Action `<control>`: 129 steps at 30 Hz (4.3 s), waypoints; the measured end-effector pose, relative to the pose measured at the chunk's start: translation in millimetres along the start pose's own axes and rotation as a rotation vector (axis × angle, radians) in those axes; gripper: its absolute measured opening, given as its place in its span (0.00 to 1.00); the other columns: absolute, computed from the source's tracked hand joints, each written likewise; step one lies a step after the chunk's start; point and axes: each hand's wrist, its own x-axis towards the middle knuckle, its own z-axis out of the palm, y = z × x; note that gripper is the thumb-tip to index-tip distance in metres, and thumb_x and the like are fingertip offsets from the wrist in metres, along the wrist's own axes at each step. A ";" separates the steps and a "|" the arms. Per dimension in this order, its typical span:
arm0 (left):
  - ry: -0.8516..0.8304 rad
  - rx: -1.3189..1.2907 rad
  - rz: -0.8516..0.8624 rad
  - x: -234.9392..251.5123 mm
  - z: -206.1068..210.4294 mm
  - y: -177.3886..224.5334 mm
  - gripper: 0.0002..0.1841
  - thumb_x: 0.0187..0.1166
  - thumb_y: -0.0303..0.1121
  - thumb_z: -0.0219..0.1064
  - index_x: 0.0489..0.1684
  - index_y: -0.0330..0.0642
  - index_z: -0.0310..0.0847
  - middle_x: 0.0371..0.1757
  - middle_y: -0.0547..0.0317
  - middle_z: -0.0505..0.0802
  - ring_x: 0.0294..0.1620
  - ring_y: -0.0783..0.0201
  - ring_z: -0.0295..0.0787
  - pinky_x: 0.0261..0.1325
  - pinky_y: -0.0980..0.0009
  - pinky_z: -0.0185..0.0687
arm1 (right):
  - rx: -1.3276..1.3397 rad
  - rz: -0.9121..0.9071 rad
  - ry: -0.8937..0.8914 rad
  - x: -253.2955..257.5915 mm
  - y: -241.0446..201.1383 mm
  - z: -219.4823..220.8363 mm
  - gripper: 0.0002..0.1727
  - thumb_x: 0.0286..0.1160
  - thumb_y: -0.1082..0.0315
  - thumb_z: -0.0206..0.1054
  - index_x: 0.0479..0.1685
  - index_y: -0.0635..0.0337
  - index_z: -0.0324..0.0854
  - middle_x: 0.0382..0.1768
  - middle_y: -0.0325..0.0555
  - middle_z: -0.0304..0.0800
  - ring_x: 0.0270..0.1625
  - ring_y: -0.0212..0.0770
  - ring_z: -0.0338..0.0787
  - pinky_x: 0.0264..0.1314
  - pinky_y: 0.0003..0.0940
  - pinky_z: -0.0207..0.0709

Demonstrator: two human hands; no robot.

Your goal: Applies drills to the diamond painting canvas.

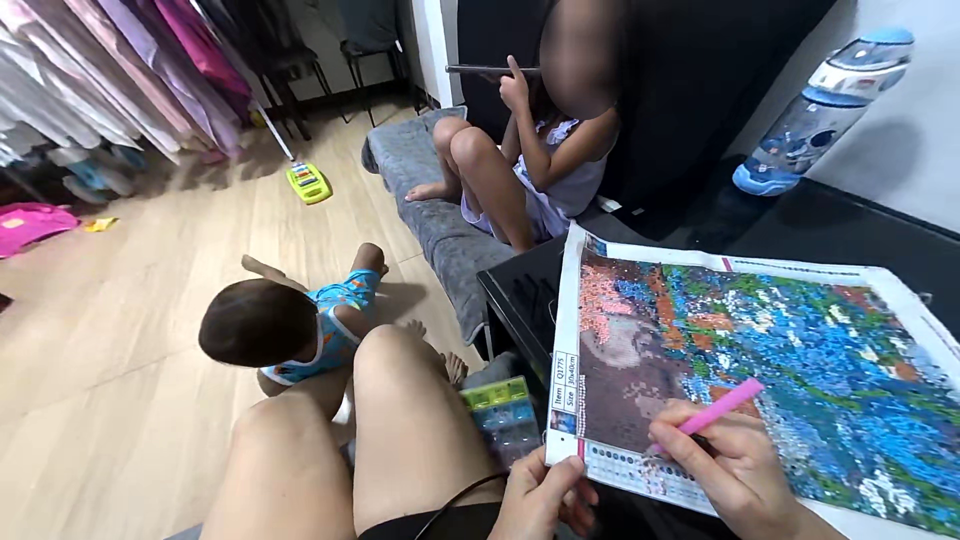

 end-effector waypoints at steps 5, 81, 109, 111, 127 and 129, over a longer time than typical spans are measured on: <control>0.003 -0.004 0.005 -1.3 -3.7 0.8 0.12 0.89 0.26 0.49 0.44 0.39 0.80 0.27 0.66 0.93 0.25 0.74 0.89 0.36 0.78 0.86 | 0.009 -0.006 0.000 -0.3 0.0 0.5 0.21 0.91 0.57 0.55 0.31 0.62 0.80 0.24 0.38 0.82 0.28 0.12 0.79 0.34 0.05 0.71; 0.007 0.063 0.036 -7.5 -12.3 -2.2 0.13 0.88 0.27 0.47 0.41 0.40 0.80 0.29 0.67 0.92 0.27 0.75 0.89 0.38 0.77 0.87 | -0.053 -0.034 -0.007 0.9 1.9 1.5 0.22 0.90 0.58 0.55 0.28 0.63 0.80 0.21 0.41 0.81 0.26 0.17 0.77 0.32 0.08 0.69; -0.158 0.100 0.006 -13.3 -18.7 -14.5 0.11 0.84 0.26 0.52 0.46 0.41 0.83 0.35 0.70 0.94 0.33 0.76 0.90 0.41 0.76 0.87 | -0.029 -0.012 0.019 -1.0 -0.1 1.7 0.21 0.90 0.56 0.57 0.30 0.61 0.80 0.24 0.37 0.83 0.29 0.14 0.79 0.35 0.06 0.72; -0.133 0.091 -0.002 -10.4 -16.6 -11.5 0.10 0.83 0.25 0.53 0.45 0.40 0.83 0.34 0.69 0.93 0.32 0.75 0.90 0.41 0.76 0.87 | -0.023 -0.008 0.021 -1.2 -1.1 1.3 0.21 0.90 0.58 0.57 0.30 0.63 0.81 0.24 0.39 0.84 0.29 0.14 0.80 0.35 0.07 0.72; -0.136 0.047 0.020 -2.0 2.9 -5.7 0.17 0.88 0.26 0.48 0.38 0.41 0.87 0.33 0.69 0.95 0.31 0.76 0.91 0.42 0.77 0.88 | -0.023 -0.010 -0.026 -0.7 -2.6 -2.1 0.22 0.89 0.60 0.55 0.27 0.65 0.80 0.21 0.43 0.81 0.26 0.19 0.78 0.32 0.09 0.70; -0.117 0.033 0.024 -1.1 6.6 -5.5 0.20 0.90 0.26 0.45 0.37 0.39 0.87 0.32 0.68 0.95 0.30 0.76 0.90 0.40 0.77 0.88 | -0.022 -0.013 -0.034 -0.8 -1.9 -1.8 0.22 0.89 0.60 0.55 0.27 0.66 0.80 0.21 0.44 0.81 0.26 0.19 0.78 0.32 0.09 0.70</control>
